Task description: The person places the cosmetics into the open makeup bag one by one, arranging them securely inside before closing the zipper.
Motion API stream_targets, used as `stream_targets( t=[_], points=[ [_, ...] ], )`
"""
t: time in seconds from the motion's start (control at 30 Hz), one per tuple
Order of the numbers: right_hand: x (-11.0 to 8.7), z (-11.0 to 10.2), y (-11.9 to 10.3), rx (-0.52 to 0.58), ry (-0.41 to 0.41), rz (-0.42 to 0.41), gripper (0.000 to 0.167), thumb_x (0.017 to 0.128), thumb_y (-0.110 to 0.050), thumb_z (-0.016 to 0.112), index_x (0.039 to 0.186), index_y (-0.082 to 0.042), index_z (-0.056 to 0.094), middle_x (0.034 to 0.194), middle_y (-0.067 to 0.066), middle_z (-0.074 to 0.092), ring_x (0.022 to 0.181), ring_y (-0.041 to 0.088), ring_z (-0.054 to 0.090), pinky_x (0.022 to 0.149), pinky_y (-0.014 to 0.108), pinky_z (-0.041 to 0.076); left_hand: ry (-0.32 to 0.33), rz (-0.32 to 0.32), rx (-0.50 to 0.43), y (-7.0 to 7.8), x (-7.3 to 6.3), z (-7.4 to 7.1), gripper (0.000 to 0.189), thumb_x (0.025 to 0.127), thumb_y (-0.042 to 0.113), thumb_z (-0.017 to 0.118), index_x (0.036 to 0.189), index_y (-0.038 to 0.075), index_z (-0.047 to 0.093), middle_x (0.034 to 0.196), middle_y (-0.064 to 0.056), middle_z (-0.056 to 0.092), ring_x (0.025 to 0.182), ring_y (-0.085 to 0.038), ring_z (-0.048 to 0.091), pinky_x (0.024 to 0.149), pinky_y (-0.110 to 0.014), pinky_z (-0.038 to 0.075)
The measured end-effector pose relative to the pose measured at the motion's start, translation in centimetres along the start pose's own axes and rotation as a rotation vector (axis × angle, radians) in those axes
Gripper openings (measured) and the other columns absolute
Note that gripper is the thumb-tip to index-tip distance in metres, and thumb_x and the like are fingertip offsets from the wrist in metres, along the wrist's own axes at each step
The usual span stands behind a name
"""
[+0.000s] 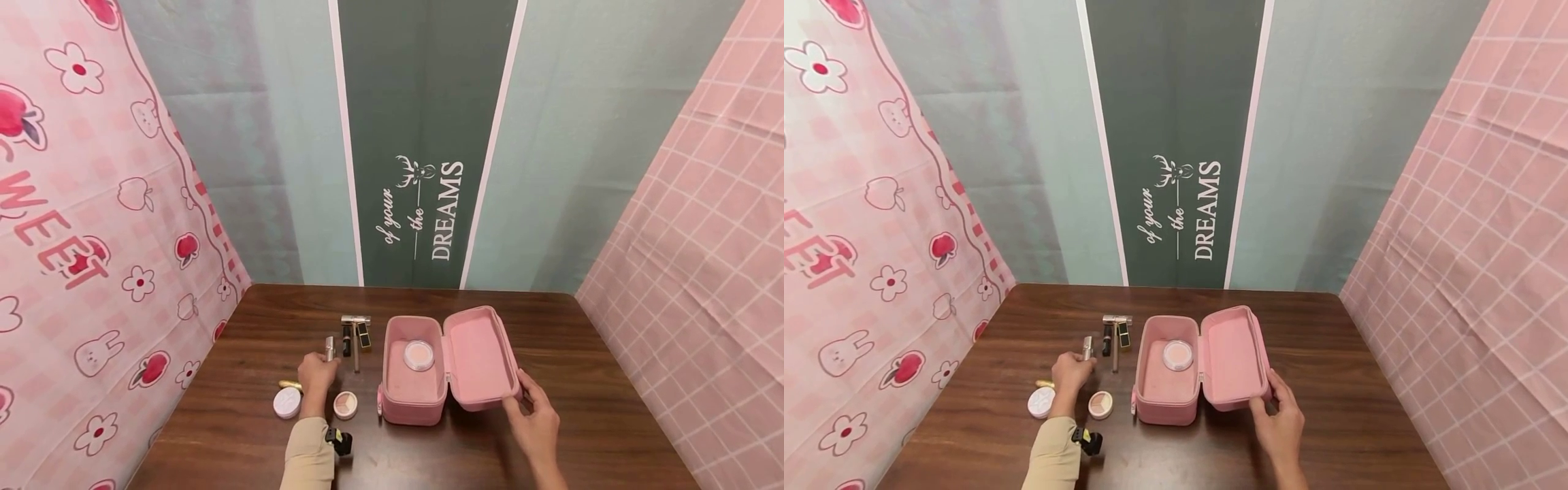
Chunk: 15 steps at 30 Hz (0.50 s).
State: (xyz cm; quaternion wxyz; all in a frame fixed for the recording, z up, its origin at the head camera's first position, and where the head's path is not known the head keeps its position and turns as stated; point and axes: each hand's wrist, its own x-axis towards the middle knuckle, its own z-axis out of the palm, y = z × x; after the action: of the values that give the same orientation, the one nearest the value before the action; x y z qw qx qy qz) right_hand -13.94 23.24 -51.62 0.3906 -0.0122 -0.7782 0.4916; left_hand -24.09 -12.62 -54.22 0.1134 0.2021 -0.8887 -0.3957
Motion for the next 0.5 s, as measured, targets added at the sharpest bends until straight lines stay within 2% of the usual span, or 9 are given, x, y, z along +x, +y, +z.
stream_targets(
  t=[0.23,0.5],
  points=[
    [0.0,0.2,0.1,0.004,0.004,-0.017,0.042,0.068,0.015,0.069,0.109,0.011,0.063,0.11,0.026,0.061,0.09,-0.014,0.052,0.071,0.008,0.043,-0.023,0.008,-0.004,0.5,-0.8,-0.5,0.02,0.07,0.024,0.071,0.066,0.005,0.067,0.067,-0.009,0.063,0.067,-0.032,0.059,0.059,-0.044,0.044],
    [0.0,0.2,0.3,-0.029,0.005,0.006,0.041,0.067,0.015,0.068,0.107,0.013,0.062,0.11,0.023,0.062,0.089,-0.014,0.053,0.07,0.008,0.044,-0.092,0.02,0.02,1.3,-1.6,-1.1,0.021,0.071,0.026,0.068,0.063,0.007,0.065,0.063,-0.006,0.062,0.064,-0.028,0.058,0.055,-0.04,0.043]
  ],
)
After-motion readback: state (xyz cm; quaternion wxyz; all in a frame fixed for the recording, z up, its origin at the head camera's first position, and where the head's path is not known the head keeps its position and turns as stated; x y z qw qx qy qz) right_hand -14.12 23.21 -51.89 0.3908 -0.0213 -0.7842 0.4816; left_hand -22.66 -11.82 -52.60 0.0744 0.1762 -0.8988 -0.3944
